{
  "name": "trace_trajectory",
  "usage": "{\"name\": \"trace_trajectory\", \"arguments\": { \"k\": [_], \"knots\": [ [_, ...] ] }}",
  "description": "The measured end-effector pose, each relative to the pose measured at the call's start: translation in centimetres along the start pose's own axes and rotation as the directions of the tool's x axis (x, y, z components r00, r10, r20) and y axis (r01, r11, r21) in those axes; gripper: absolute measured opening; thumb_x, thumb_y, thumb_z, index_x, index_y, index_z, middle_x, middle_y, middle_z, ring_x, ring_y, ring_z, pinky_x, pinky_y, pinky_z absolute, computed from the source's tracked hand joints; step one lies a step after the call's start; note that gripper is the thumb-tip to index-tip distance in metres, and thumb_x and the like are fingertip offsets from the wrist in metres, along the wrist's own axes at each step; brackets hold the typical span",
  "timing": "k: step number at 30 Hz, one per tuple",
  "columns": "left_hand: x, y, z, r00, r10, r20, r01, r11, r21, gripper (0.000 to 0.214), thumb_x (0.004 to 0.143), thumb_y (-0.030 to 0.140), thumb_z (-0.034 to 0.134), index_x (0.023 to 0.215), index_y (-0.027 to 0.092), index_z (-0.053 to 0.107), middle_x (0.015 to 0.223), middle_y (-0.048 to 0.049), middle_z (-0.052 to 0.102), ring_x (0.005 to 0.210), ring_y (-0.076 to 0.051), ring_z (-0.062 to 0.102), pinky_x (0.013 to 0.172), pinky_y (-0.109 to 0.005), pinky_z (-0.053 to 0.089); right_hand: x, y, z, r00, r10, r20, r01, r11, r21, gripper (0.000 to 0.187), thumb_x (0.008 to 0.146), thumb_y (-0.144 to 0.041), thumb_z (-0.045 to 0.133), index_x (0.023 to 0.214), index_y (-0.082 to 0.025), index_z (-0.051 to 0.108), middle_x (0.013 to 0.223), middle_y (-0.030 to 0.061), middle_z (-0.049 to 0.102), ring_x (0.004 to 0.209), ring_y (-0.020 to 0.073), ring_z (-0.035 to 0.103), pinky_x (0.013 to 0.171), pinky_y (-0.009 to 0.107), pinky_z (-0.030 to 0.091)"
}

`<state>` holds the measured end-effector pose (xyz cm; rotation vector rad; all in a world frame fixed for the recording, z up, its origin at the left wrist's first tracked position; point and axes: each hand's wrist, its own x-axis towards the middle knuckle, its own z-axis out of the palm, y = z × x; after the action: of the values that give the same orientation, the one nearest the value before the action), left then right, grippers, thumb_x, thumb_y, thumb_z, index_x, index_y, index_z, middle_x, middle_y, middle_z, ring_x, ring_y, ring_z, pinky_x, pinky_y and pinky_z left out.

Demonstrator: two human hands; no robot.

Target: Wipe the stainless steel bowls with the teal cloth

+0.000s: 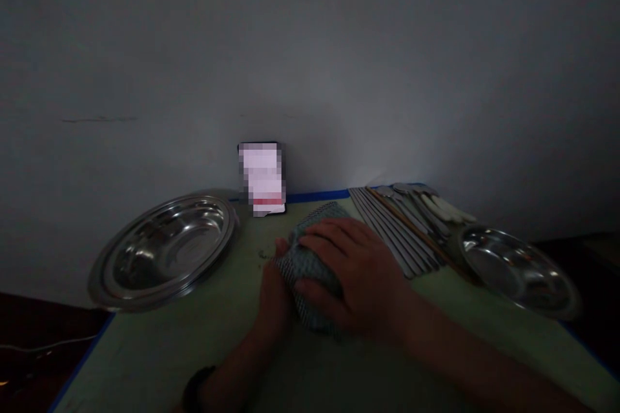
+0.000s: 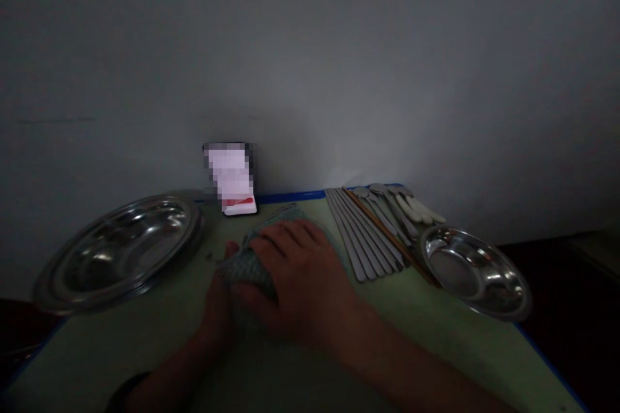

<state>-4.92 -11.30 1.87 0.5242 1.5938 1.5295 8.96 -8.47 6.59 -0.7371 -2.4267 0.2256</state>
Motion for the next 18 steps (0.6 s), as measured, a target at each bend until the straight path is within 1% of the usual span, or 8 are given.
{"name": "trace_trajectory", "arguments": {
  "k": [3, 5, 7, 10, 12, 14, 16, 18],
  "knots": [
    [0.2, 0.0, 0.0, 0.999, 0.04, -0.033, -0.035, 0.99, 0.14, 0.039, 0.086, 0.043, 0.053, 0.056, 0.02, 0.062, 0.049, -0.0003, 0.056, 0.055, -0.018, 0.054, 0.054, -0.027, 0.04, 0.6, 1.7, -0.5, 0.996, 0.085, 0.012, -0.086, 0.985, 0.15, 0.039, 0.088, -0.044, 0.051, 0.116, -0.018, 0.059, 0.12, 0.0065, 0.064, 0.112, 0.0212, 0.055, 0.101, 0.041, 0.041],
    [0.6, -0.2, 0.1, 0.998, -0.003, -0.069, 0.013, 0.99, 0.139, 0.044, 0.085, 0.053, 0.05, 0.061, 0.019, 0.065, 0.053, -0.0022, 0.059, 0.062, -0.021, 0.058, 0.057, -0.028, 0.042, 0.4, 2.9, -0.2, 0.99, 0.141, 0.006, -0.137, 0.949, 0.284, 0.036, 0.088, -0.042, 0.053, 0.116, -0.02, 0.059, 0.118, 0.0057, 0.065, 0.112, 0.0195, 0.056, 0.099, 0.038, 0.042],
    [1.0, -0.4, 0.1, 0.992, -0.078, -0.101, 0.088, 0.991, 0.103, 0.049, 0.082, 0.059, 0.05, 0.065, 0.017, 0.067, 0.061, -0.0055, 0.066, 0.071, -0.023, 0.063, 0.063, -0.03, 0.044, -0.2, 4.0, 0.7, 0.969, 0.246, 0.001, -0.222, 0.873, 0.434, 0.033, 0.088, -0.042, 0.052, 0.113, -0.02, 0.06, 0.113, 0.005, 0.067, 0.105, 0.019, 0.06, 0.094, 0.036, 0.046],
    [1.5, -0.5, 0.1, 0.977, -0.183, -0.106, 0.186, 0.983, 0.01, 0.048, 0.079, 0.06, 0.053, 0.07, 0.015, 0.068, 0.075, -0.0091, 0.071, 0.079, -0.024, 0.066, 0.07, -0.033, 0.047, -1.4, 4.9, 2.5, 0.886, 0.464, 0.023, -0.381, 0.696, 0.608, 0.035, 0.092, -0.045, 0.043, 0.105, -0.02, 0.063, 0.096, 0.0044, 0.07, 0.088, 0.0191, 0.065, 0.079, 0.033, 0.052],
    [1.6, -0.4, 0.1, 0.961, -0.248, -0.126, 0.243, 0.968, -0.056, 0.045, 0.08, 0.057, 0.056, 0.075, 0.014, 0.069, 0.08, -0.0092, 0.072, 0.08, -0.023, 0.066, 0.073, -0.033, 0.049, -2.1, 4.9, 3.5, 0.836, 0.549, 0.016, -0.428, 0.633, 0.645, 0.038, 0.093, -0.047, 0.039, 0.106, -0.019, 0.063, 0.096, 0.0053, 0.069, 0.088, 0.0202, 0.065, 0.079, 0.033, 0.052],
    [1.7, -0.3, 0.1, 0.941, -0.302, -0.15, 0.285, 0.95, -0.124, 0.041, 0.081, 0.053, 0.057, 0.077, 0.014, 0.069, 0.08, -0.0082, 0.072, 0.077, -0.021, 0.067, 0.073, -0.033, 0.05, -2.5, 4.5, 4.2, 0.822, 0.568, -0.028, -0.422, 0.642, 0.64, 0.038, 0.093, -0.046, 0.04, 0.114, -0.02, 0.059, 0.109, 0.0071, 0.067, 0.1, 0.0221, 0.062, 0.091, 0.038, 0.048],
    [1.7, -0.2, 0.2, 0.932, -0.33, -0.149, 0.299, 0.933, -0.198, 0.039, 0.082, 0.051, 0.056, 0.077, 0.014, 0.067, 0.077, -0.0065, 0.071, 0.07, -0.019, 0.067, 0.071, -0.032, 0.051, -2.9, 4.1, 4.7, 0.835, 0.545, -0.076, -0.389, 0.683, 0.619, 0.039, 0.092, -0.045, 0.042, 0.122, -0.022, 0.053, 0.121, 0.0084, 0.062, 0.113, 0.0233, 0.056, 0.101, 0.043, 0.042],
    [1.6, -0.1, 0.3, 0.929, -0.341, -0.141, 0.295, 0.916, -0.271, 0.035, 0.083, 0.047, 0.056, 0.077, 0.014, 0.066, 0.072, -0.0044, 0.07, 0.064, -0.017, 0.065, 0.069, -0.031, 0.052, -3.4, 3.6, 5.1, 0.858, 0.498, -0.125, -0.352, 0.748, 0.562, 0.04, 0.093, -0.042, 0.041, 0.128, -0.023, 0.047, 0.129, 0.0097, 0.056, 0.121, 0.0238, 0.05, 0.106, 0.046, 0.037]
  ]
}}
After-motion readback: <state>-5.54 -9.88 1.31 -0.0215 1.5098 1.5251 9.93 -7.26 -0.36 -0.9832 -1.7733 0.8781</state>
